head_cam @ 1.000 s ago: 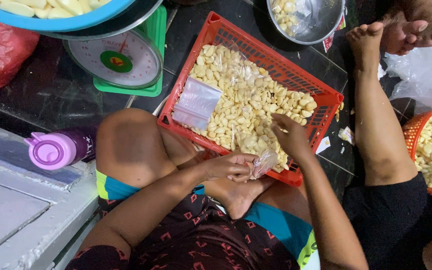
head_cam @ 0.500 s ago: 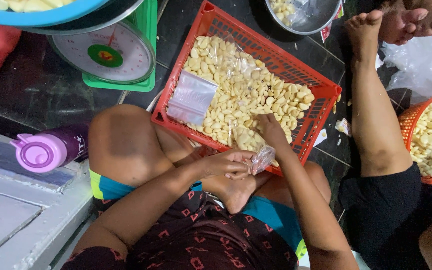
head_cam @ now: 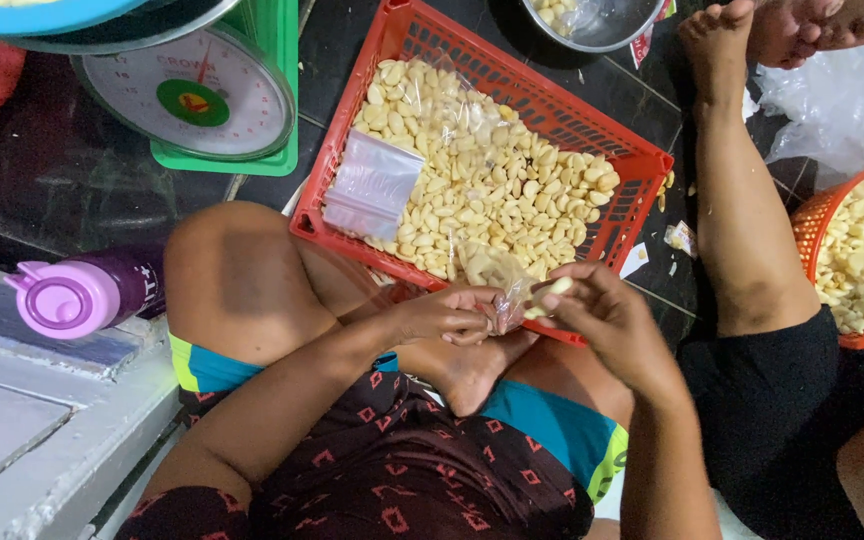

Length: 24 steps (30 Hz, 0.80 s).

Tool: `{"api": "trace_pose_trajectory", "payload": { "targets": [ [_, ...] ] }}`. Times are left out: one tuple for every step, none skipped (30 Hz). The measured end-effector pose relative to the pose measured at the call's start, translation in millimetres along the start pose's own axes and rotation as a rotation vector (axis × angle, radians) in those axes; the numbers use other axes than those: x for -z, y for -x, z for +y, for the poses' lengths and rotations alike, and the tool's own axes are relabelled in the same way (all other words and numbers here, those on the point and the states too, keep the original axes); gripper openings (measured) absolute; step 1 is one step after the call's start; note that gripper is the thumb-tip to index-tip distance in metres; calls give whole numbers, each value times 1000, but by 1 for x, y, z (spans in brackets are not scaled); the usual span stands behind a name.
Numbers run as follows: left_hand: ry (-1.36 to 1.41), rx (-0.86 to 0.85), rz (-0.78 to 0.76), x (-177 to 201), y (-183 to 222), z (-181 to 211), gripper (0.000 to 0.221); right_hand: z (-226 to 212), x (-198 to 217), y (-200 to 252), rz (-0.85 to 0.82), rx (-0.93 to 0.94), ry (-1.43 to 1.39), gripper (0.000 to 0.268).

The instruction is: The person places handfuls of peeled garlic cloves into small plastic bags and seals them by hand while sitting on the floor with containers of garlic and a scale.

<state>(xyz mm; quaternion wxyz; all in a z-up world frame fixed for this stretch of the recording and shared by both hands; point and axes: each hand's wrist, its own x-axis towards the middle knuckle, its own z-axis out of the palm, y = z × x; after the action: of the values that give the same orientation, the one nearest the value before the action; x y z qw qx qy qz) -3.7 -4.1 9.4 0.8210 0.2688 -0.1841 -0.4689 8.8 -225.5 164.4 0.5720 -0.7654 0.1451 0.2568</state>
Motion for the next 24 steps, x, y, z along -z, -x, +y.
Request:
{"api": "trace_pose_trajectory", "payload": {
  "targets": [
    [3,5,9,-1,1,1,22,4,-7,2,2,-5,8,41],
    [2,2,14,0,0,0,22,-2,-15,4,-3,-3,10,41],
    [-8,-10,8,1,0,-2,24,-9,-22,6,20,-41,56,40],
    [-17,-20,3,2,0,-3,26,-15,-31,9,44,-79,101,39],
    [-16,-22,8,2,0,-5,26,-14,-34,9,38,-80,102,39],
    [-17,-28,15,3,0,-6,30,-13,-38,11,62,-35,119,38],
    [-17,-33,22,3,-1,-7,34,-12,-41,13,85,10,136,36],
    [-16,-34,18,3,0,-6,34,-20,-42,15,89,10,139,36],
    [-20,-26,9,4,0,-5,32,-28,-43,18,105,4,184,36],
    [-25,-20,1,4,0,-4,31,-37,-44,20,121,-1,232,36],
    [-24,-23,-2,6,-1,-6,31,-33,-41,19,123,0,237,36],
    [-37,-23,-1,7,-2,-7,34,-28,-38,18,133,56,194,39],
    [-51,-23,0,9,-2,-9,37,-24,-36,17,143,113,151,41],
    [-52,-24,3,10,-2,-10,37,-36,-34,17,141,113,151,41],
    [-30,-28,10,11,-1,-11,36,-48,-33,17,123,204,270,56],
    [-10,-27,15,11,0,-13,34,-59,-31,19,109,295,385,71],
    [-10,-24,15,11,1,-12,34,-54,-25,17,110,294,382,71],
    [-17,-24,17,12,1,-10,28,-49,-18,15,51,337,581,71],
    [-23,-25,19,13,1,-7,22,-45,-11,13,-9,376,781,71],
    [-28,-21,13,12,2,-3,22,-39,-17,12,0,377,778,71],
    [-24,-15,19,10,3,1,21,-34,-23,11,-70,279,854,76],
    [-23,-8,25,8,4,6,19,-28,-29,9,-137,180,926,81],
    [-31,-4,17,5,4,10,19,-14,-30,5,-125,183,922,81],
    [-47,6,26,3,5,16,21,-1,-33,0,-108,265,734,66]
  ]
}}
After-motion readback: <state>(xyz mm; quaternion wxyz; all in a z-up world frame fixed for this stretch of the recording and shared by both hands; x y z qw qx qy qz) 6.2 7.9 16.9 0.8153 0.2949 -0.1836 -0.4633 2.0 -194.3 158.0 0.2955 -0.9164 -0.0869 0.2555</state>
